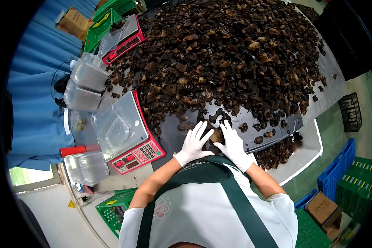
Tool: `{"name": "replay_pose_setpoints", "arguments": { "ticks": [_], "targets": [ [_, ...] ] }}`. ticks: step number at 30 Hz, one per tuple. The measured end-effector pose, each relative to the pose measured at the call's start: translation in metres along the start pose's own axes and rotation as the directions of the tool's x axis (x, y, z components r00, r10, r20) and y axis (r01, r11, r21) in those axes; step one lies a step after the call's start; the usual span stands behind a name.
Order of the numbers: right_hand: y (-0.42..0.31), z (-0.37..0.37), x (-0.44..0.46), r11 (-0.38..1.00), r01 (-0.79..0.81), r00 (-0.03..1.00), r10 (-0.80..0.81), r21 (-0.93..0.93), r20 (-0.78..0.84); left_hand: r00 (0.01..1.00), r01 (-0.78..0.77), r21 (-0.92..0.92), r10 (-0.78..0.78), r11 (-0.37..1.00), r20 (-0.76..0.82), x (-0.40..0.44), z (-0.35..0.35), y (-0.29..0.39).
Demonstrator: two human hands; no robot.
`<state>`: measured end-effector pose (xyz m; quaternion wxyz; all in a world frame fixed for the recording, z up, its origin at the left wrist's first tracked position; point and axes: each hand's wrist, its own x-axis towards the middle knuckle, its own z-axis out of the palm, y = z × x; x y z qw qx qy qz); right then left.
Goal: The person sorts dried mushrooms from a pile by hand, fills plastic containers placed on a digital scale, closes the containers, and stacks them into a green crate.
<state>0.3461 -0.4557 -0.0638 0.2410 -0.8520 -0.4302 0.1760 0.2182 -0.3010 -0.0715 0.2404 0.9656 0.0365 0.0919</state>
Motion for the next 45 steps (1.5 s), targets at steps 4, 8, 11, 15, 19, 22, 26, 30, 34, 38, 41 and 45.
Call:
{"name": "replay_pose_setpoints", "arguments": {
  "ticks": [4, 8, 11, 15, 19, 22, 26, 30, 34, 38, 41, 45],
  "targets": [
    [0.015, 0.026, 0.012, 0.975, -0.047, 0.979, 0.089, 0.219, -0.185, 0.994, -0.094, -0.019, 0.093, 0.995, -0.058, 0.024, -0.001, 0.012],
    [0.027, 0.026, 0.027, 0.915, -0.082, 0.929, 0.214, 0.395, -0.302, 0.987, -0.158, 0.091, 0.160, 0.983, -0.009, 0.026, 0.014, 0.009],
    [0.039, 0.025, 0.032, 0.891, -0.049, 0.882, 0.250, 0.451, -0.399, 0.976, -0.218, 0.154, 0.217, 0.964, 0.022, 0.028, 0.008, 0.014],
    [0.048, -0.010, 0.040, 0.743, -0.292, 0.838, 0.503, 0.602, -0.214, 0.927, -0.325, 0.139, 0.286, 0.935, 0.240, 0.033, 0.012, 0.015],
    [0.069, -0.018, 0.037, 0.829, -0.192, 0.801, 0.442, 0.525, -0.404, 0.868, -0.314, 0.151, 0.219, 0.937, 0.445, 0.054, 0.010, 0.025],
    [0.071, -0.032, 0.020, 0.895, -0.259, 0.828, 0.399, 0.363, -0.394, 0.879, -0.312, 0.126, 0.236, 0.941, 0.415, 0.057, 0.023, 0.015],
    [0.079, -0.025, -0.005, 0.959, -0.182, 0.868, 0.261, 0.219, -0.422, 0.992, -0.080, -0.073, 0.087, 0.994, 0.089, 0.049, 0.013, 0.005],
    [0.053, -0.036, -0.023, 0.930, -0.356, 0.933, 0.360, 0.089, -0.025, 0.953, 0.104, -0.377, -0.201, 0.920, -0.228, 0.034, -0.014, -0.020],
    [0.032, -0.029, -0.021, 0.946, -0.276, 0.953, 0.293, -0.170, 0.080, 0.790, 0.341, -0.569, -0.557, 0.748, -0.258, 0.014, -0.095, -0.018],
    [0.019, -0.024, -0.019, 0.957, -0.208, 0.956, 0.242, -0.202, 0.167, 0.570, 0.458, -0.453, -0.644, 0.765, -0.510, -0.034, -0.163, -0.042],
    [0.015, -0.020, -0.016, 0.952, -0.179, 0.953, 0.230, -0.247, 0.198, 0.349, 0.503, -0.422, -0.623, 0.755, -0.700, -0.084, -0.197, -0.075],
    [0.015, -0.013, -0.003, 0.961, -0.165, 0.968, 0.201, -0.223, 0.151, 0.289, 0.464, -0.434, -0.595, 0.772, -0.750, -0.137, -0.202, -0.127]
  ]
}}
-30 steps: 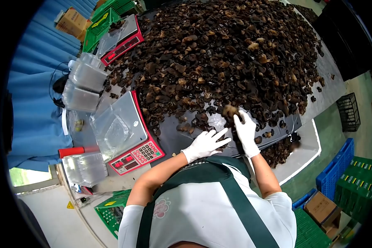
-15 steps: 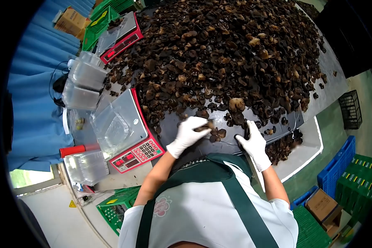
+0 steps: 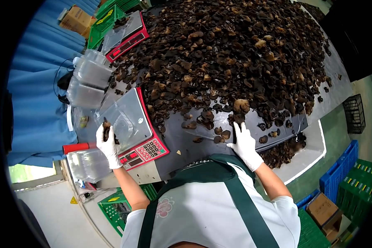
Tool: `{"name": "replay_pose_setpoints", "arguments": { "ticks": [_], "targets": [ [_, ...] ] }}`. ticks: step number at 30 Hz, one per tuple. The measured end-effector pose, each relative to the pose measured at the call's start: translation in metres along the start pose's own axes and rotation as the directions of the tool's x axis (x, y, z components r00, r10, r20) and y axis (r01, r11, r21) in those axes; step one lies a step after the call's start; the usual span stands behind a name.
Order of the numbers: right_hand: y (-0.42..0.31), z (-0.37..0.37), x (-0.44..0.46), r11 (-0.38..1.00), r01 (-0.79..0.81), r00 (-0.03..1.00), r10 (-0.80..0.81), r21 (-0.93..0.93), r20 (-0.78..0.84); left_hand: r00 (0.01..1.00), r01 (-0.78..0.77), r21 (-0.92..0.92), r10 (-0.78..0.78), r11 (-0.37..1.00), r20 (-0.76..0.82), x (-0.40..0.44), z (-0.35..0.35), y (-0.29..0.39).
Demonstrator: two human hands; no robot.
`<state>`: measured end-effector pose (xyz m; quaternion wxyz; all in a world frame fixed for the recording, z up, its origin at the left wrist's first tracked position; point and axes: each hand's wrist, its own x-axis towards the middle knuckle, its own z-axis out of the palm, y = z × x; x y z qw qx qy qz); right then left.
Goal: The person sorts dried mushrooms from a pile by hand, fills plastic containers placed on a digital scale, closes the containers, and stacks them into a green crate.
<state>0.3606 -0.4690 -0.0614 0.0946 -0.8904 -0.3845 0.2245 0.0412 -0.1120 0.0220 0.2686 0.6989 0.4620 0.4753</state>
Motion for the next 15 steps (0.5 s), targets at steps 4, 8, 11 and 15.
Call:
{"name": "replay_pose_setpoints", "arguments": {
  "ticks": [4, 8, 11, 15],
  "targets": [
    [-0.011, 0.009, 0.019, 0.996, 0.087, 0.987, -0.085, 0.010, -0.134, 0.890, -0.393, 0.497, 0.186, 0.774, 0.416, -0.003, -0.005, -0.022],
    [-0.033, 0.011, 0.036, 0.994, 0.073, 0.992, -0.065, 0.080, -0.107, 0.919, -0.366, 0.521, 0.210, 0.771, 0.335, -0.006, 0.010, -0.007],
    [-0.047, 0.016, 0.046, 0.975, 0.188, 0.977, -0.174, 0.115, -0.122, 0.924, -0.379, 0.444, 0.301, 0.812, 0.236, -0.021, 0.032, 0.030],
    [-0.067, 0.016, 0.055, 0.928, 0.335, 0.942, -0.329, 0.160, -0.066, 0.820, -0.435, 0.095, 0.350, 0.895, 0.453, -0.076, 0.089, 0.068]
  ]
}}
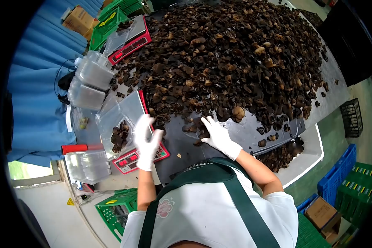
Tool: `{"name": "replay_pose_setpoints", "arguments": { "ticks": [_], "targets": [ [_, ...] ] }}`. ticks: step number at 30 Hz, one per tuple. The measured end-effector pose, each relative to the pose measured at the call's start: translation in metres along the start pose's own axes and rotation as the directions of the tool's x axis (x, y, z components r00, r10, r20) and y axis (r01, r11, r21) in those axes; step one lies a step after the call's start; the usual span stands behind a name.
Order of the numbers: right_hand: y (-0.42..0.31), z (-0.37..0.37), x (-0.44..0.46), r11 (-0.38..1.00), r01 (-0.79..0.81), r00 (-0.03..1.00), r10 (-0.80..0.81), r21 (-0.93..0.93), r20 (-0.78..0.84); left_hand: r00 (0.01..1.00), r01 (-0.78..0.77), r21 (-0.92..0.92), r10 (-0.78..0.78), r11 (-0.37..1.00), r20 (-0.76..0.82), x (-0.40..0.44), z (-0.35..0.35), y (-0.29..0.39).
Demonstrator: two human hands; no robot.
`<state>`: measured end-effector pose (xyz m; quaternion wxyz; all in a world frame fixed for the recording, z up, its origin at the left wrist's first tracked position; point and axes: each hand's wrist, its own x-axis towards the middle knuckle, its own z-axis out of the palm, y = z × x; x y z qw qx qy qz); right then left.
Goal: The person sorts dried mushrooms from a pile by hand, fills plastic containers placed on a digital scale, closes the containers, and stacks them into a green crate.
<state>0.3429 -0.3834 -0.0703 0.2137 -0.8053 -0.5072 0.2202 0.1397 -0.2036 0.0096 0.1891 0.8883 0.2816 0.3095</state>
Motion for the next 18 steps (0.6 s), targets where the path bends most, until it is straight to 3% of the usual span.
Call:
{"name": "replay_pose_setpoints", "arguments": {
  "ticks": [3, 4, 6, 7, 9, 11, 12, 15, 18],
  "targets": [
    [0.005, -0.008, 0.016, 0.978, 0.084, 0.992, -0.065, 0.190, -0.105, 0.944, 0.039, -0.151, 0.013, 0.988, 0.329, -0.019, 0.058, 0.028],
    [0.003, -0.018, 0.023, 0.966, 0.038, 0.991, -0.003, 0.255, -0.136, 0.908, 0.055, -0.074, -0.019, 0.996, 0.420, -0.026, 0.075, 0.030],
    [0.010, -0.025, 0.042, 0.990, 0.112, 0.930, -0.075, 0.083, -0.359, 0.824, 0.057, 0.060, -0.081, 0.997, 0.561, -0.033, 0.101, 0.030],
    [0.012, -0.031, 0.051, 0.994, 0.106, 0.901, -0.097, -0.003, -0.423, 0.832, 0.051, 0.092, -0.093, 0.994, 0.547, -0.030, 0.109, 0.031],
    [0.020, -0.036, 0.069, 0.975, 0.110, 0.897, -0.182, -0.194, -0.403, 0.876, 0.053, 0.096, -0.093, 0.994, 0.474, -0.019, 0.125, 0.028],
    [0.031, -0.020, 0.078, 0.944, 0.132, 0.908, -0.237, -0.301, -0.344, 0.891, 0.028, 0.130, -0.084, 0.991, 0.446, -0.005, 0.138, 0.023],
    [0.032, -0.012, 0.076, 0.933, 0.144, 0.947, -0.227, -0.331, -0.229, 0.887, -0.007, 0.161, -0.068, 0.987, 0.458, -0.002, 0.143, 0.021],
    [0.028, 0.002, 0.051, 0.926, 0.274, 0.939, -0.316, -0.261, -0.133, 0.881, -0.095, 0.195, -0.009, 0.976, 0.473, -0.006, 0.150, 0.012],
    [0.020, 0.004, 0.013, 0.903, 0.345, 0.922, -0.377, -0.256, -0.086, 0.879, -0.093, -0.038, 0.100, 0.995, 0.466, -0.032, 0.137, 0.017]
  ]
}}
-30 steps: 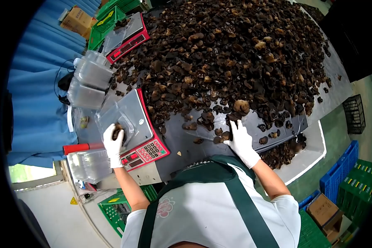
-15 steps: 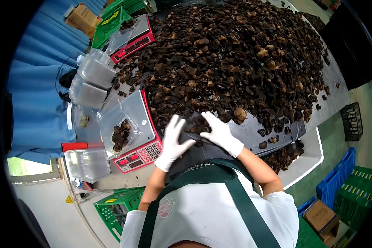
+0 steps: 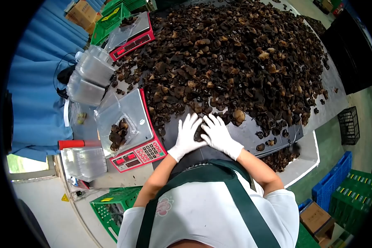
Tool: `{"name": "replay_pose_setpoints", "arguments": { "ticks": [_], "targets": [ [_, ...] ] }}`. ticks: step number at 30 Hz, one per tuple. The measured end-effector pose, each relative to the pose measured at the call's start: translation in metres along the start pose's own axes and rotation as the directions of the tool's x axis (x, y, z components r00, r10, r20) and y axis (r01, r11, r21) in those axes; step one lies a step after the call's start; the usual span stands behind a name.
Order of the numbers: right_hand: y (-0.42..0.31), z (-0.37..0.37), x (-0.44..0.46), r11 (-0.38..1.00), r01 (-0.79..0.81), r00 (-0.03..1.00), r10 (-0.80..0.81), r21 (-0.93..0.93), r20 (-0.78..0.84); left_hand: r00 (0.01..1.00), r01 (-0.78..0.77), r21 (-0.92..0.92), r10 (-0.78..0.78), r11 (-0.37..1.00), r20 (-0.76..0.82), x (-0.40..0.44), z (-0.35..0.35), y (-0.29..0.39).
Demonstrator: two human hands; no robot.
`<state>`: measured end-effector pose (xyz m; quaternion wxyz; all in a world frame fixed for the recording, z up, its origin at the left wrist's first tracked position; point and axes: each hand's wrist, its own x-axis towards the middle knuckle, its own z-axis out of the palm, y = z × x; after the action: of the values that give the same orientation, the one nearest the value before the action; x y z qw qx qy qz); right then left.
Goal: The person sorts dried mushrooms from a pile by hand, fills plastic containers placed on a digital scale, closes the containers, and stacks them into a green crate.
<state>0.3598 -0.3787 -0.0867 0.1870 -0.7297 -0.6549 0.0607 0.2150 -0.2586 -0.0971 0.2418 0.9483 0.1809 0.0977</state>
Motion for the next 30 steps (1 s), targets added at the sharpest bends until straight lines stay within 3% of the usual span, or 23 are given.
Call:
{"name": "replay_pose_setpoints", "arguments": {
  "ticks": [3, 7, 9, 11, 13, 15, 18, 22, 25, 29, 30],
  "targets": [
    [-0.012, -0.008, -0.030, 0.995, 0.051, 0.998, -0.049, 0.085, -0.031, 0.989, -0.139, -0.054, 0.141, 0.989, 0.045, -0.033, -0.002, 0.009],
    [-0.010, -0.034, -0.052, 0.976, -0.005, 0.987, 0.040, 0.217, -0.159, 0.997, -0.078, 0.015, 0.078, 0.997, 0.004, -0.052, -0.009, 0.017],
    [-0.005, -0.043, -0.059, 0.967, -0.164, 0.966, 0.197, 0.193, -0.167, 0.999, 0.021, 0.036, -0.020, 0.999, -0.036, -0.050, -0.009, 0.018],
    [0.002, -0.047, -0.066, 0.911, -0.366, 0.915, 0.390, 0.188, -0.109, 0.989, 0.138, 0.052, -0.141, 0.989, 0.048, -0.036, -0.010, 0.020],
    [0.009, -0.043, -0.072, 0.882, -0.449, 0.881, 0.463, 0.140, -0.093, 0.997, 0.044, 0.112, -0.051, 0.993, 0.056, -0.022, -0.006, 0.021],
    [0.014, -0.030, -0.077, 0.799, -0.519, 0.820, 0.566, 0.305, -0.086, 0.994, -0.068, 0.161, 0.052, 0.985, 0.099, -0.006, -0.001, 0.024],
    [0.014, -0.029, -0.074, 0.696, -0.600, 0.753, 0.658, 0.394, -0.015, 0.983, -0.132, 0.173, 0.106, 0.976, 0.152, 0.014, 0.004, 0.039],
    [0.020, -0.010, -0.068, 0.740, -0.554, 0.759, 0.637, 0.381, -0.134, 0.966, -0.196, 0.117, 0.171, 0.974, 0.193, 0.034, 0.009, 0.052],
    [0.024, -0.005, -0.067, 0.736, -0.570, 0.750, 0.648, 0.367, -0.134, 0.977, -0.207, 0.148, 0.196, 0.967, 0.082, 0.035, 0.019, 0.060],
    [0.019, -0.010, -0.070, 0.695, -0.571, 0.734, 0.671, 0.437, -0.108, 0.976, -0.194, 0.179, 0.171, 0.965, 0.136, 0.023, 0.022, 0.056],
    [0.018, -0.009, -0.072, 0.732, -0.531, 0.757, 0.636, 0.428, -0.148, 0.974, -0.222, 0.147, 0.214, 0.964, 0.069, 0.020, 0.022, 0.052]
  ]
}}
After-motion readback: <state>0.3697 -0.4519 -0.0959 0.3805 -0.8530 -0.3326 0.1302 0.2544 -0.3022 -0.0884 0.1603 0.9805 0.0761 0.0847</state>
